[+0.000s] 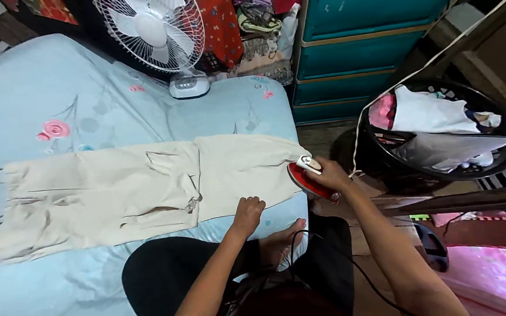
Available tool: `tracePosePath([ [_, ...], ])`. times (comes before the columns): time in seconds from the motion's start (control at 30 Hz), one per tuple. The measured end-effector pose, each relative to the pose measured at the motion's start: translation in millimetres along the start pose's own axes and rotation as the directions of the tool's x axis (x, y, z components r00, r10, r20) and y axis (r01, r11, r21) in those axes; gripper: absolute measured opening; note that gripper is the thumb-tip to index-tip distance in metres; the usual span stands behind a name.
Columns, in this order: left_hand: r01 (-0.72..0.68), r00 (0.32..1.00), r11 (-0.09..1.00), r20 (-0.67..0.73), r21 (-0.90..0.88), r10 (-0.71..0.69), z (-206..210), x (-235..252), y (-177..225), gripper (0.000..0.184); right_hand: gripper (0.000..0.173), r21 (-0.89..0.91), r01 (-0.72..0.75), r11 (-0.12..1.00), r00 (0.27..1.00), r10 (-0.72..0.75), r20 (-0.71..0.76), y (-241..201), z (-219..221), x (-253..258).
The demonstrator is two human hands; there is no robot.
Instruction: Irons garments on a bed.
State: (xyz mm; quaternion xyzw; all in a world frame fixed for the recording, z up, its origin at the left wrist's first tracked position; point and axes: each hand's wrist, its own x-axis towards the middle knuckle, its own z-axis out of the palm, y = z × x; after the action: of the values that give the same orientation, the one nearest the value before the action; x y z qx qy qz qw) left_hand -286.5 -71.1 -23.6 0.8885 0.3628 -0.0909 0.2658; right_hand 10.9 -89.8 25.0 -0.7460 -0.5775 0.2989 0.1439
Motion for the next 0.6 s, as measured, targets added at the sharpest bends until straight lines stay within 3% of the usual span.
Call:
tracePosePath([
  [0.13, 0.023, 0.997, 1.000, 0.078, 0.021, -0.025, -4, -2, 1, 0.029, 0.052, 0.044, 0.003, 0.999, 1.000, -0.005, 0.028, -20, 36, 22],
  [0.23, 0.032, 0.997, 0.999, 0.072, 0.038, -0.034, 0, -1, 2, 0.029, 0.051, -0.050, 0.067, 0.996, 0.992, -0.061, 0.109, -34, 38, 35],
  [0.33, 0.056, 0.997, 0.998, 0.050, 0.034, -0.057, 2, -1, 1, 0.030, 0.050, -0.083, 0.139, 0.987, 0.983, -0.127, 0.133, -20, 33, 39],
  [0.47, 0.070, 0.997, 0.997, 0.015, 0.019, -0.070, 4, -4, -3, 0.028, 0.050, 0.009, -0.030, 1.000, 0.999, 0.030, 0.018, 11, 25, 32],
  [0.6, 0.051, 0.999, 0.998, 0.009, 0.026, -0.051, 5, -2, -2, 0.028, 0.051, 0.061, -0.164, 0.985, 0.985, 0.167, -0.039, 10, 28, 22],
])
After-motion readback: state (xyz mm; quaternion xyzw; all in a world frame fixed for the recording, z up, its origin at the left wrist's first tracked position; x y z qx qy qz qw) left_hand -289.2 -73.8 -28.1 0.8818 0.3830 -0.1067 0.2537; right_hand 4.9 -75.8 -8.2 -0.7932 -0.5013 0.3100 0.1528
